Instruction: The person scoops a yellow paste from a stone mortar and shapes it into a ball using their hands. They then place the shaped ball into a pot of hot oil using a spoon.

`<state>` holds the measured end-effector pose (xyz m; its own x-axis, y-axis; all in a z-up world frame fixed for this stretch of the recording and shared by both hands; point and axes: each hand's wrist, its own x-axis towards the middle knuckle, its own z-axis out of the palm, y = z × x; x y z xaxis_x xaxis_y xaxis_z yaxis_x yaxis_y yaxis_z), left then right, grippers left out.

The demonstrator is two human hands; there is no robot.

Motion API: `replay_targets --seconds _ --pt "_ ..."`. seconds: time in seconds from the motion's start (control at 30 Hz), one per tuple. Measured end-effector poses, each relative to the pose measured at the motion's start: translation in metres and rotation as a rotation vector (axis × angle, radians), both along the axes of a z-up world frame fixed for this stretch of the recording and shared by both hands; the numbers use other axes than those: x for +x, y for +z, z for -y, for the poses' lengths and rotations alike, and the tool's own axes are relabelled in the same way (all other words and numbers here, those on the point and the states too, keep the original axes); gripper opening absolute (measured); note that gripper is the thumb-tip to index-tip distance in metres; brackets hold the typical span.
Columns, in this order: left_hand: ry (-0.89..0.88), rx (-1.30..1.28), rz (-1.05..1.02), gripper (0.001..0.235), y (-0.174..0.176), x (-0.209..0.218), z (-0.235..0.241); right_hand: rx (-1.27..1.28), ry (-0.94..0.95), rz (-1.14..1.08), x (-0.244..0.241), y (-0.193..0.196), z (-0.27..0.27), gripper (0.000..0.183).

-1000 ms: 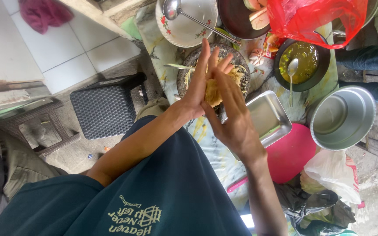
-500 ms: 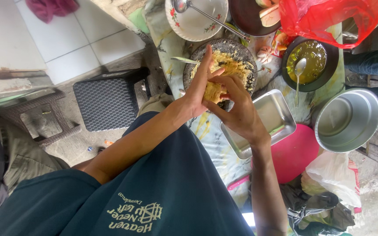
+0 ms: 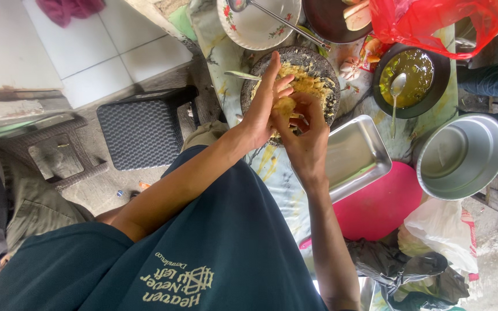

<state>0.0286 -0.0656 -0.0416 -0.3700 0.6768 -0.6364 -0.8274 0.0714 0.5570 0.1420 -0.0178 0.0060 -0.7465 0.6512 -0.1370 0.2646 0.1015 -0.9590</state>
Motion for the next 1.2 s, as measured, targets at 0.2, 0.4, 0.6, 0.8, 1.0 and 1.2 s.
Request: replay_targets --seconds 0.2,0.4,0.6,0.8,1.0,1.2 --pt "0.023 0.14 -0.079 0.117 -0.004 0.001 0.0 -0.405 -0.156 -0.125 0.001 -0.021 -0.01 0.033" --pt "0.065 0.302 -0.035 0.103 -0.008 -0.002 0.001 -0.738 -0.216 -0.265 0.006 -0.025 -0.02 0.035" --pt "0.083 0.28 -0.158 0.089 -0.013 -0.002 0.004 -0.662 -0.243 -0.274 0.005 -0.011 -0.02 0.033" --pt "0.137 0.415 0.183 0.078 -0.012 0.002 0.008 -0.114 -0.11 -0.264 -0.002 0.001 -0.006 0.04" --pt "0.368 0.716 0.553 0.072 -0.002 -0.01 0.007 0.621 0.288 -0.023 0.004 0.024 0.025 0.059" --pt "0.244 0.903 0.424 0.076 0.008 -0.021 0.011 0.766 0.318 0.053 0.005 0.055 0.026 0.065"
